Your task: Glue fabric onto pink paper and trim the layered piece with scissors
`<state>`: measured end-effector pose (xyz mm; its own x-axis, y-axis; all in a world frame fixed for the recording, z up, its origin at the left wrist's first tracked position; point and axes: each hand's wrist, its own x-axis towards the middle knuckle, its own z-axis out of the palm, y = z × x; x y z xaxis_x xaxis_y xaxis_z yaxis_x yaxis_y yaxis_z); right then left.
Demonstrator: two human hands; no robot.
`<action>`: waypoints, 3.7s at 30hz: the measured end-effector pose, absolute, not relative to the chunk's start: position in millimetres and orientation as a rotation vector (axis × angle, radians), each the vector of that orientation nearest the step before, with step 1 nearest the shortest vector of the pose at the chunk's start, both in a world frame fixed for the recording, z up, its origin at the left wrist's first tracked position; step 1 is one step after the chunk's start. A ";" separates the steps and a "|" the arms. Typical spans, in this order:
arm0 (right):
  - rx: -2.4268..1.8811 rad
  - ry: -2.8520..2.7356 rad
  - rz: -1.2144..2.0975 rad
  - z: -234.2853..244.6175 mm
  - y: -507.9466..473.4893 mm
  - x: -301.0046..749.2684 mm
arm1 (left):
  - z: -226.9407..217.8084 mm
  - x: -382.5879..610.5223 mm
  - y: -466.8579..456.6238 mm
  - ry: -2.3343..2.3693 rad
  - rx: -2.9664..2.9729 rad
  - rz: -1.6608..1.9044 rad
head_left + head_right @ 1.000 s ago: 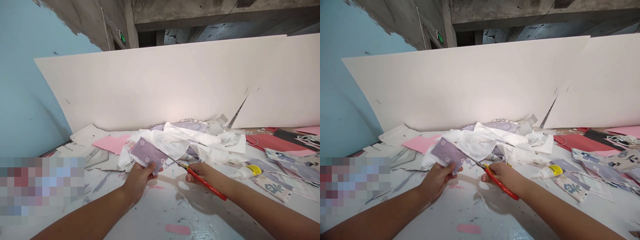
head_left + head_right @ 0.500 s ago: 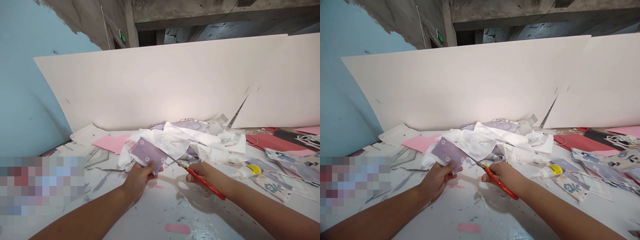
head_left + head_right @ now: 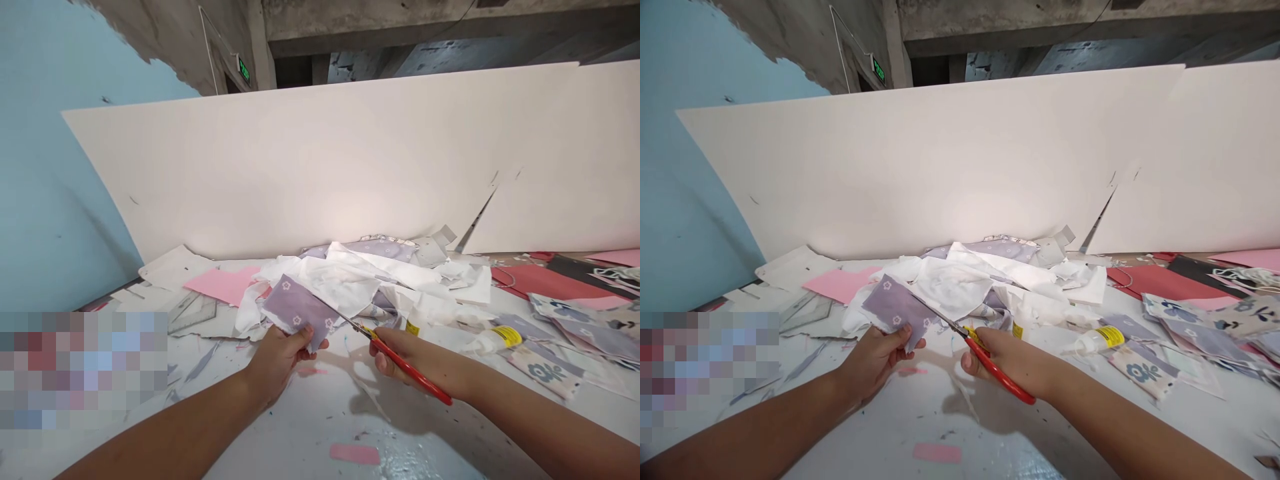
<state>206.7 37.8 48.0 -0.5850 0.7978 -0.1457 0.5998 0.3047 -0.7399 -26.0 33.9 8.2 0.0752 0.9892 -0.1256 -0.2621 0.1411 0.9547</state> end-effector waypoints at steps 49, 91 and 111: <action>-1.438 -2.117 1.284 41.1 36.9 196.4 | 9.6 -25.8 30.0 1.028 1.026 1.169; -1.411 -2.057 1.386 31.8 35.1 194.1 | 11.4 -21.8 29.8 0.970 0.989 1.223; -1.273 -2.372 1.075 50.4 24.1 191.8 | 5.2 -22.6 28.0 0.984 1.033 1.151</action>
